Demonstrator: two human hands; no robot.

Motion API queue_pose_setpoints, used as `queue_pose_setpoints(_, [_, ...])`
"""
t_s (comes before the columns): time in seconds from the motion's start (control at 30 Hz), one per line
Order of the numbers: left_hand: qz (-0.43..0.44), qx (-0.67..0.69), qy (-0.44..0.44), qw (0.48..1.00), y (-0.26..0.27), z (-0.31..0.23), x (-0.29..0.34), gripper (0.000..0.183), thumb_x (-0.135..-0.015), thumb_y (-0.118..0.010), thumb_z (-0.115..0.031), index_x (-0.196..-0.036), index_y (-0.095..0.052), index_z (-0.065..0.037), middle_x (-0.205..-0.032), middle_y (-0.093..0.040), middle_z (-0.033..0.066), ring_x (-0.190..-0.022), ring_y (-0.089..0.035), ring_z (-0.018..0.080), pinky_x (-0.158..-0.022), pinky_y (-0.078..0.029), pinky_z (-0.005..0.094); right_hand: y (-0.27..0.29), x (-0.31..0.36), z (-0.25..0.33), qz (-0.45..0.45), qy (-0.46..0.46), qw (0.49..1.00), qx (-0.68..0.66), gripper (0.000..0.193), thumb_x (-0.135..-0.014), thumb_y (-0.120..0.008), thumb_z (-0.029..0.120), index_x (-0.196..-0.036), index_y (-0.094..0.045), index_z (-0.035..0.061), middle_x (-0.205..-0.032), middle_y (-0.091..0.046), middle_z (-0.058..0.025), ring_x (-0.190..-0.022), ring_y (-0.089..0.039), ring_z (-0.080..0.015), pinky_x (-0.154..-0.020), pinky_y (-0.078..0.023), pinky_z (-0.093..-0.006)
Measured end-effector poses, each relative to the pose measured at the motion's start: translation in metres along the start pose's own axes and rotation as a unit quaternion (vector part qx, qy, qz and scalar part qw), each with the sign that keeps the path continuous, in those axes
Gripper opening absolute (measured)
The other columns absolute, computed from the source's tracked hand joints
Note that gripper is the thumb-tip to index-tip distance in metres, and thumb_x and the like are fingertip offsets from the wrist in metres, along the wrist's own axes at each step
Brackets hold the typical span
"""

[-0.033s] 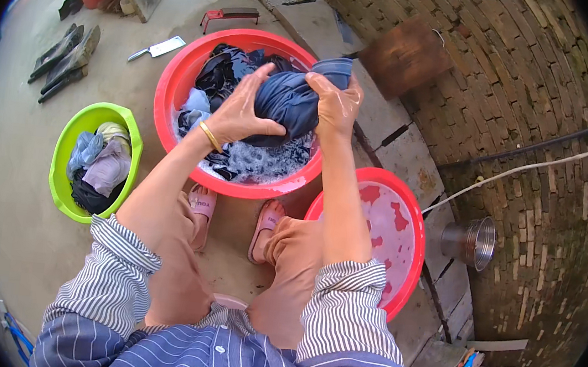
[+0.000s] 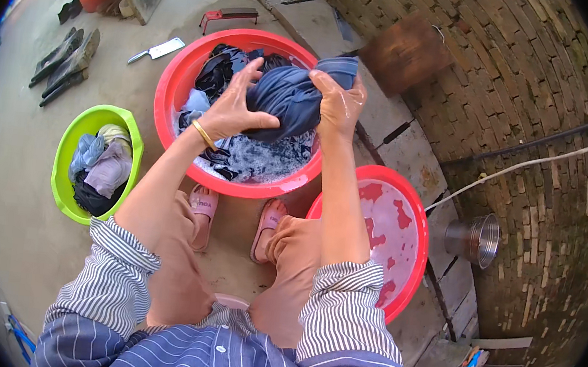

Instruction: The person washes clothes by hand in a basin of soapy water, wringing out each piece of clothing and placing it into a plastic basket.

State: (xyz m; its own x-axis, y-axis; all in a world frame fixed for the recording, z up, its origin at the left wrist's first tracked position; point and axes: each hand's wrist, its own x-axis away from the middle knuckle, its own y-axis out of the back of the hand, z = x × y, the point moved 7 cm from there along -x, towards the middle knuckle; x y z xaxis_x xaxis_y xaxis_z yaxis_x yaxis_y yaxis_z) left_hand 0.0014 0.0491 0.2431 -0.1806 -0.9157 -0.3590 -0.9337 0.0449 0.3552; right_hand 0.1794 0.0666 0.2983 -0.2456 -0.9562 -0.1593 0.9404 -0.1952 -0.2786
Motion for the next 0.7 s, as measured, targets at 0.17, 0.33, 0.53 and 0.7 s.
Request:
queue_pose_setpoints(0.17, [0.086,0.517,0.327,0.787,-0.028,0.034,0.016,0.078,-0.076,-0.069,-0.052,-0.135,-0.039,-0.011,-0.127,-0.052,0.0083,-0.111,-0.054,0.0253,-0.085,-0.05,0.044,0.034,0.005,0.015,-0.092,0.041,0.983,-0.153,0.022,-0.065,-0.068,-0.008,-0.083,-0.06,0.0023,-0.076,-0.062,-0.0034,-0.066,-0.059,-0.0133,-0.064,-0.049,-0.0265])
queue_pose_setpoints(0.33, [-0.112,0.539,0.222,0.805,-0.024,0.003,-0.001,0.044,-0.076,-0.074,-0.017,-0.116,-0.057,-0.005,-0.115,-0.059,0.0073,-0.105,-0.058,0.0215,-0.092,-0.046,0.0376,0.043,0.011,-0.04,-0.116,-0.033,0.968,-0.22,0.016,-0.071,-0.067,-0.003,-0.085,-0.061,0.0022,-0.079,-0.064,-0.0065,-0.068,-0.061,-0.0172,-0.066,-0.05,-0.0304])
queue_pose_setpoints(0.53, [-0.093,0.05,-0.106,0.989,-0.037,-0.086,-0.007,0.062,-0.059,-0.076,0.0,-0.118,-0.056,-0.005,-0.121,-0.057,0.0105,-0.109,-0.057,0.026,-0.096,-0.044,0.0344,0.036,0.002,-0.099,0.031,-0.281,0.875,-0.394,0.023,-0.087,-0.06,0.026,-0.094,-0.059,0.0046,-0.088,-0.065,-0.0131,-0.072,-0.066,-0.0243,-0.067,-0.056,-0.0376])
queue_pose_setpoints(0.7, [0.132,-0.141,-0.309,0.931,-0.075,-0.151,-0.009,0.056,-0.056,-0.076,0.0,-0.109,-0.062,-0.008,-0.118,-0.058,0.0129,-0.111,-0.055,0.0328,-0.095,-0.043,0.0405,0.028,-0.016,-0.095,0.152,-0.27,0.883,-0.351,0.029,-0.086,-0.061,0.026,-0.102,-0.06,0.0028,-0.092,-0.065,-0.0118,-0.082,-0.065,-0.0215,-0.075,-0.054,-0.0333])
